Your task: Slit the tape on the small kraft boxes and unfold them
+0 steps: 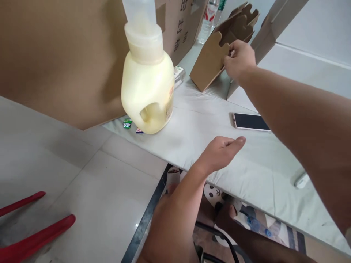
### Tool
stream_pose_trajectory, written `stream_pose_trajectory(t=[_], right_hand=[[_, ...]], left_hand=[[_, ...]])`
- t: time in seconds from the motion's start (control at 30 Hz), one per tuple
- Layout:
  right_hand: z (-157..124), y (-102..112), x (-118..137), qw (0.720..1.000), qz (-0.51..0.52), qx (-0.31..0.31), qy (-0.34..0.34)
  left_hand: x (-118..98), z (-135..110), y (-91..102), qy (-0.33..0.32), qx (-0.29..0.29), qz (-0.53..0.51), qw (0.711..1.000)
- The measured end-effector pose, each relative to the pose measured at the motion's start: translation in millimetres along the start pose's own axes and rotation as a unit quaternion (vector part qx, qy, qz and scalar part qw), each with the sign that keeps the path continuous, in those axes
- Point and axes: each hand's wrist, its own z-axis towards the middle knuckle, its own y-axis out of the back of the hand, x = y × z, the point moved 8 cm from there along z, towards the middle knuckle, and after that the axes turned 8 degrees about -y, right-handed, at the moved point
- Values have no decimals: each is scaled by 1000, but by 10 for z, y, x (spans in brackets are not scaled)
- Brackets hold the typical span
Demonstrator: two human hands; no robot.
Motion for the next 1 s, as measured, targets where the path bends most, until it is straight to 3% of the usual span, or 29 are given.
stream_pose_trajectory(t=[0.1,0.2,0.33,0.4,0.47,0.53,0.63,0.7,0.83,0.93,1.0], right_hand=[[-354,231,-122,996,-35,-16,-76],[-951,626,-125,994,-51,-16,-92],[-1938,1425,-222,995,-48,-59,-61],[-2457,1853,-346,992,-52,-109,-47],[-2959,2245,-463,979,-44,-198,-24],[-3381,2492,-633,962,33,-270,-28],[-3824,2630,-864,921,164,-352,-31],[-3965,2616,-953,914,195,-355,-25],[-4045,2574,-1066,937,175,-303,-11],[-4086,2643,-1132,931,163,-325,15],[-4087,2680,-1243,921,179,-345,-28]], left_hand=[[-33,4,39,-29,-63,9,998],[-106,-40,189,-89,-201,19,975],[-244,-241,438,-207,-403,69,889],[-316,-333,468,-273,-447,109,845],[-347,-316,388,-316,-417,150,839],[-324,-225,230,-338,-343,176,859],[-209,-59,-35,-337,-235,185,893],[-128,41,-165,-327,-194,181,907],[-64,178,-384,-339,-138,143,920],[-35,212,-531,-334,-139,118,925],[-16,211,-613,-324,-162,107,926]])
